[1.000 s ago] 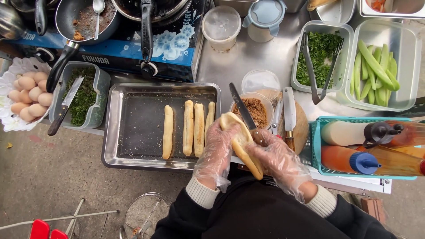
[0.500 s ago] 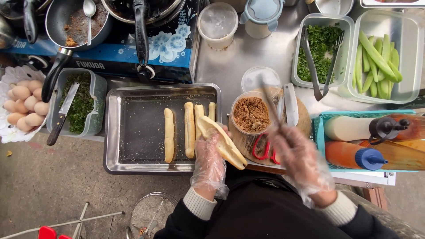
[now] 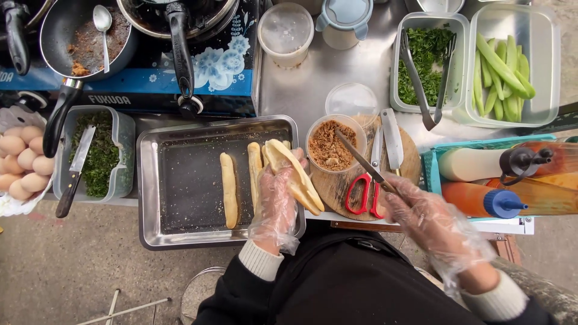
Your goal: Preparing street food by cutting bread rolls with scissors and stuffing them with a savory filling using a knife.
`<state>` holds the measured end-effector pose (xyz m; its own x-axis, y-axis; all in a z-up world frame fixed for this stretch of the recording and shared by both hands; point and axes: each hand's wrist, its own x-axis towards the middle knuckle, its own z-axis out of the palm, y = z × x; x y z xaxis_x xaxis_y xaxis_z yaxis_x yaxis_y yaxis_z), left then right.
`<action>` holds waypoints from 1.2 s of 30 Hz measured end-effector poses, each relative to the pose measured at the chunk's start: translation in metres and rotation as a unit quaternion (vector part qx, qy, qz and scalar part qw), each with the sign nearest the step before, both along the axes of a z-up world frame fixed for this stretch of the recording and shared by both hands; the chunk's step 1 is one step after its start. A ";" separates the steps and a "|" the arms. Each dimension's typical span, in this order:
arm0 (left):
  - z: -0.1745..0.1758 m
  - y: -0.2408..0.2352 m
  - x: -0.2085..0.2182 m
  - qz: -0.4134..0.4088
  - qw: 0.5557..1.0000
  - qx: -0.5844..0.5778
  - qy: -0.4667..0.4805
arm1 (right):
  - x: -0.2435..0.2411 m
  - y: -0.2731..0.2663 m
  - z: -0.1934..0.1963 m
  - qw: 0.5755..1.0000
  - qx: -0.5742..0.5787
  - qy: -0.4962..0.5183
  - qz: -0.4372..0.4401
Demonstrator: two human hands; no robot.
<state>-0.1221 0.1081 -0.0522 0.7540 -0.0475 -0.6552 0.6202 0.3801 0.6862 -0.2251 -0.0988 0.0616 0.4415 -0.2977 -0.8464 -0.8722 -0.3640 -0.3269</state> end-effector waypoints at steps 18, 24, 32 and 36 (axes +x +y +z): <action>0.018 -0.011 -0.019 -0.044 0.998 -0.036 -0.011 | 0.045 -0.069 -0.078 0.681 -0.188 -0.196 0.680; 0.000 -0.012 -0.023 -0.008 0.998 -0.065 0.023 | 0.057 -0.066 -0.055 0.766 -0.007 -0.313 0.562; 0.012 -0.014 -0.021 -0.023 0.998 -0.066 0.001 | 0.013 -0.041 -0.019 0.979 0.179 -0.096 0.030; -0.006 -0.007 -0.018 -0.031 0.996 -0.079 0.021 | 0.017 -0.020 -0.012 0.996 0.082 -0.040 0.006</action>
